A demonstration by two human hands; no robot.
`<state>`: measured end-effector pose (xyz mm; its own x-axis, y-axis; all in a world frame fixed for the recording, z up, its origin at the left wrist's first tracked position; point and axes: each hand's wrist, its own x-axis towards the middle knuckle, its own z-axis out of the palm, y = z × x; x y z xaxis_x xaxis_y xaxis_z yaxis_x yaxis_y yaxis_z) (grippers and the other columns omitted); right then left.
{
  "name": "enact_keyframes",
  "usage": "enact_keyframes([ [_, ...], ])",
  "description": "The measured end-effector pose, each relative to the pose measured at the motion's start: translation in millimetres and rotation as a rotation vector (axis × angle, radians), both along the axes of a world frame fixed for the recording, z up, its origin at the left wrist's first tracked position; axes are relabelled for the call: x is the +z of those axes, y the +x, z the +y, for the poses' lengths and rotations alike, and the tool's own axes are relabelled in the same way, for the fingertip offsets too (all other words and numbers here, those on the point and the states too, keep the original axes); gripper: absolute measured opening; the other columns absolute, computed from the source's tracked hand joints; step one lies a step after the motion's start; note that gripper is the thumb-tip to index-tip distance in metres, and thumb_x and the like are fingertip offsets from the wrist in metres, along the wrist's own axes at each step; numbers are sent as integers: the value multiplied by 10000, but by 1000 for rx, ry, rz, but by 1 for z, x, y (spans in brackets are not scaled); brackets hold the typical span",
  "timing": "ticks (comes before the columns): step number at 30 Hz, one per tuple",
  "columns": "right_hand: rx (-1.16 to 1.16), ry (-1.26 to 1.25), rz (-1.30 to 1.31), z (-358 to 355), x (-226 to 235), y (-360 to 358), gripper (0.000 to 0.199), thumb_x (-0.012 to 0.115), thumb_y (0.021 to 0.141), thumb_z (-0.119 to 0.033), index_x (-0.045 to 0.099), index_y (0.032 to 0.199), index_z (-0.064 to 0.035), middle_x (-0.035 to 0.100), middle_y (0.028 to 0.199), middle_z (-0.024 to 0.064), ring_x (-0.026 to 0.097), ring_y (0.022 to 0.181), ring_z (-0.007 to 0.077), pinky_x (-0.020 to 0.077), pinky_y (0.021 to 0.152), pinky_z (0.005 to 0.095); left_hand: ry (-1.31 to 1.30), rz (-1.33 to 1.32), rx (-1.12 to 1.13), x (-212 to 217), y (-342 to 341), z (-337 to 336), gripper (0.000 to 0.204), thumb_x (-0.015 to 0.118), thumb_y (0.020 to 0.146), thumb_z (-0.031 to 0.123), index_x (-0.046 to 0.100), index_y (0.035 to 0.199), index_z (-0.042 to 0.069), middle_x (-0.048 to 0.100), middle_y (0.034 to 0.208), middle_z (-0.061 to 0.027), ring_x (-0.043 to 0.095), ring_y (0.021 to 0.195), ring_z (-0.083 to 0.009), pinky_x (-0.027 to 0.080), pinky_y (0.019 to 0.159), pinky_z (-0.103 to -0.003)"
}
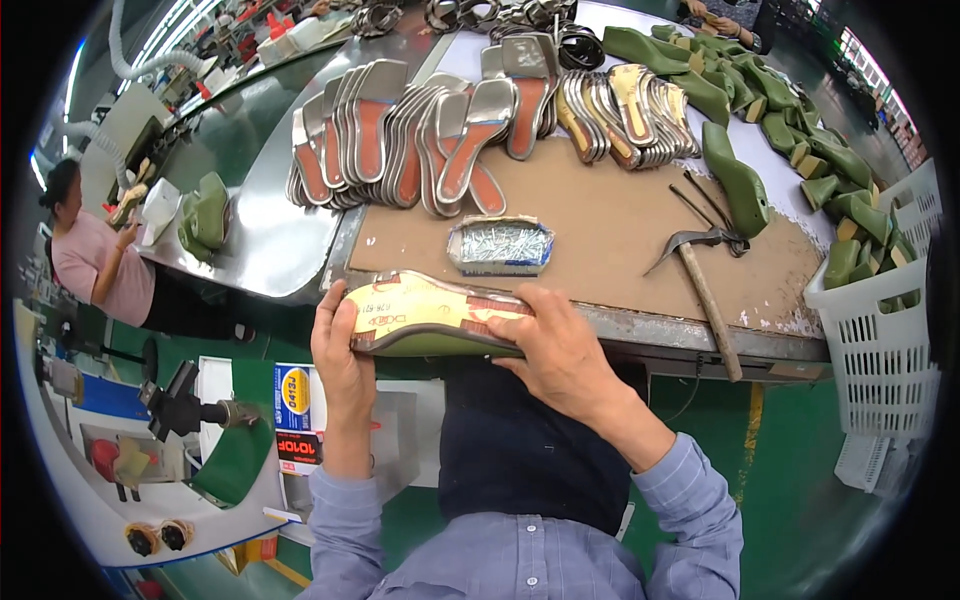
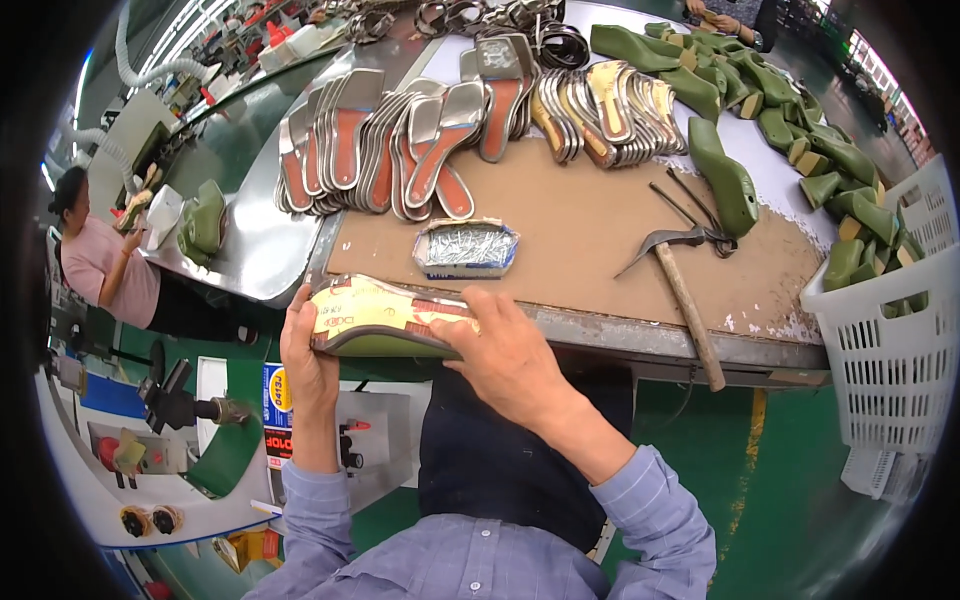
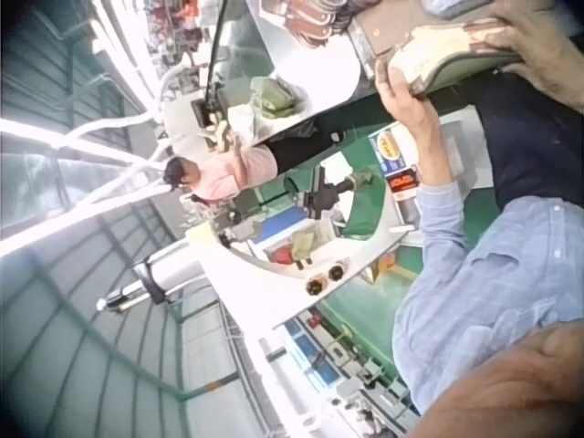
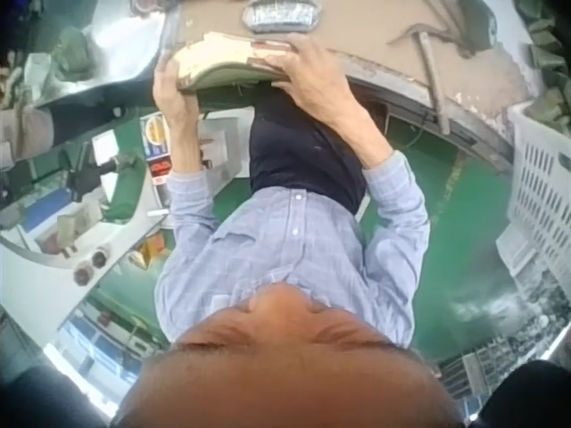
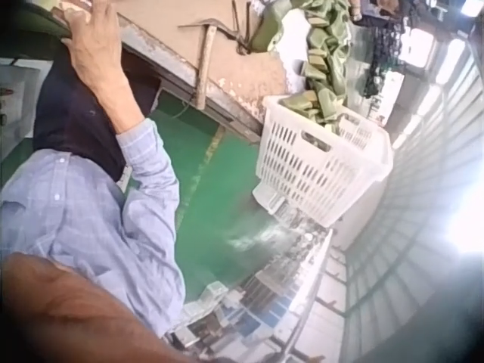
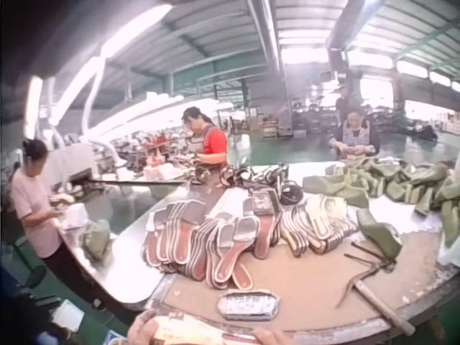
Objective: Assembling shoes by attaching soles to uppers using a hammer and lasts.
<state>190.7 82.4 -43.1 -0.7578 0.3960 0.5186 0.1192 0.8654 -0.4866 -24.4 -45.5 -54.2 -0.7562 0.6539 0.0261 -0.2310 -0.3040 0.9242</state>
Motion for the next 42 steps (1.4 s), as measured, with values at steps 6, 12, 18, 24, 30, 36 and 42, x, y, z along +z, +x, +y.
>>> enact_keyframes([
  [6,-3,19,41,-4,-20,-9,494,737,700,-131,496,1131,-115,453,1127,179,505,959,344,476,786,426,-41,-11,42,4,-2,1,437,501,955,182,377,1293,-66,586,1103,-171,620,981,-213,512,857,-314],
  [12,-10,-38,-26,-1,-32,-14,497,732,711,-133,500,1150,-125,457,1127,173,503,977,349,479,801,425,-462,1266,93,17,-39,12,337,559,814,-20,584,1150,-8,570,1128,-151,591,993,-263,442,914,-328],
  [18,-16,-70,-12,-11,-36,-16,577,765,696,-147,515,1214,-188,466,1171,208,505,1010,389,469,822,458,-819,1586,-673,14,-8,169,206,639,721,106,692,898,14,672,848,-197,660,821,-348,531,735,-427],
  [24,-71,-64,-13,-13,-29,-8,576,808,629,-82,491,1109,-92,473,1144,219,515,1024,407,468,822,462,-821,1751,-652,11,21,197,157,687,670,159,719,786,58,676,772,-184,670,763,-324,535,706,-429],
  [30,-61,-64,1,-12,-29,-8,579,792,640,-77,496,1137,-98,472,1133,197,515,984,390,466,796,460,-572,1461,-596,19,16,177,169,656,777,173,724,891,70,683,813,-153,663,789,-319,519,750,-393],
  [36,-19,-37,-44,-3,-25,-8,582,780,677,-118,482,1176,-92,470,1156,211,515,1022,394,472,828,449,-236,1396,-512,46,25,115,230,620,832,84,656,1054,40,639,862,-159,613,773,-331,482,690,-399],
  [42,-597,229,-237,40,-15,80,508,678,787,-141,482,1256,-112,494,1200,172,518,1067,350,428,884,481,-487,1140,-505,49,39,69,147,678,789,89,688,933,61,687,899,-103,647,906,-285,490,787,-366],
])
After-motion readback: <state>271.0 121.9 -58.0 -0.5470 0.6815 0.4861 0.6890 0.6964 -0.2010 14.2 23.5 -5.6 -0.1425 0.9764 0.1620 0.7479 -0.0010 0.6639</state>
